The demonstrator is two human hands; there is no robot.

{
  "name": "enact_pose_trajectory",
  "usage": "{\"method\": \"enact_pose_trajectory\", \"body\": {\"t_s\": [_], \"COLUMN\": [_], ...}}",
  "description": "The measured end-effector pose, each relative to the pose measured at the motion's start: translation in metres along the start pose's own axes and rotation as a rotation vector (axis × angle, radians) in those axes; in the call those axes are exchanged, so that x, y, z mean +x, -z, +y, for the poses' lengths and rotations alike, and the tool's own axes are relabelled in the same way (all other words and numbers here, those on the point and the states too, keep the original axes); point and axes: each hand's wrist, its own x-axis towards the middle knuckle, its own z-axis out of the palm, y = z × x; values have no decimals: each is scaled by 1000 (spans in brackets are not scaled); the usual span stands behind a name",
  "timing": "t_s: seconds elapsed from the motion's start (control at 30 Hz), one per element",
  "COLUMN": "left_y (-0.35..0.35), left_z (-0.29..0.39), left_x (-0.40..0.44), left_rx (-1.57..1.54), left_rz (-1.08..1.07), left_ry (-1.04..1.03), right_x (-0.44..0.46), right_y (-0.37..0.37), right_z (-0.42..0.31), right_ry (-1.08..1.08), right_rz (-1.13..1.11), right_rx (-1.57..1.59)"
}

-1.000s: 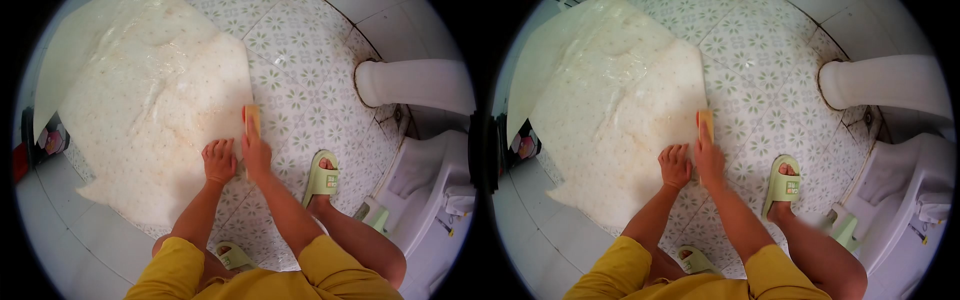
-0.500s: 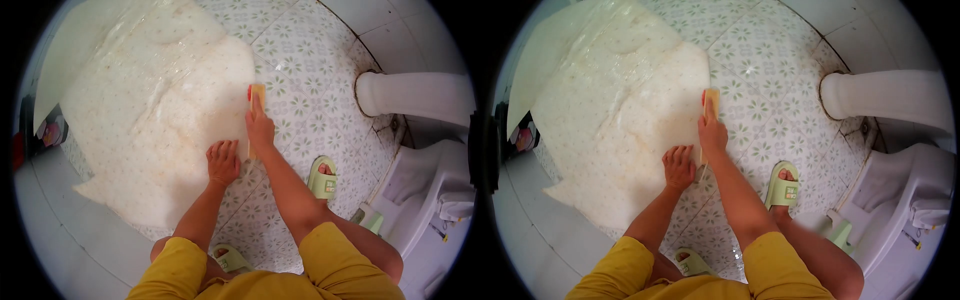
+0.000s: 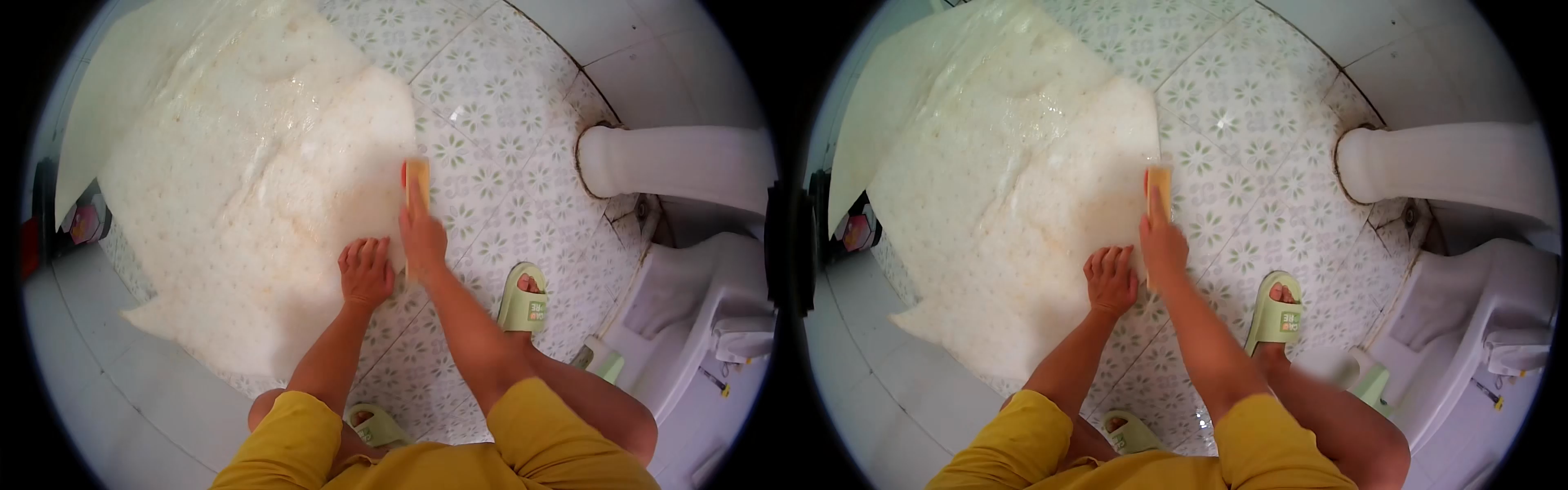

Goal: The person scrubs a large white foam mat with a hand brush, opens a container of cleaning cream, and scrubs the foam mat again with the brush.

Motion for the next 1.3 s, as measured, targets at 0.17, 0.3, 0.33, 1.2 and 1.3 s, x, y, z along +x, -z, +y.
{"method": "enact_pose_trajectory", "body": {"t_s": [0.17, 0.3, 0.33, 1.2, 1.3], "left_y": [2, 0, 0, 91, 84], "left_z": [1, 0, 1, -45, -37], "left_x": [0, 5, 7, -69, -88], "left_rx": [6, 1, 17, -132, -111], "left_rz": [-15, 12, 9, -255, -258], "left_ry": [13, 13, 25, 95, 150], "right_x": [-83, -13, 6, -36, -41], "right_y": [-14, -12, 0, -33, -30], "right_z": [37, 9, -9, -41, -59], "right_ry": [76, 118, 101, 492, 339], "right_rz": [5, 14, -36, 78, -122], "right_rx": [20, -77, -95, -279, -217]}}
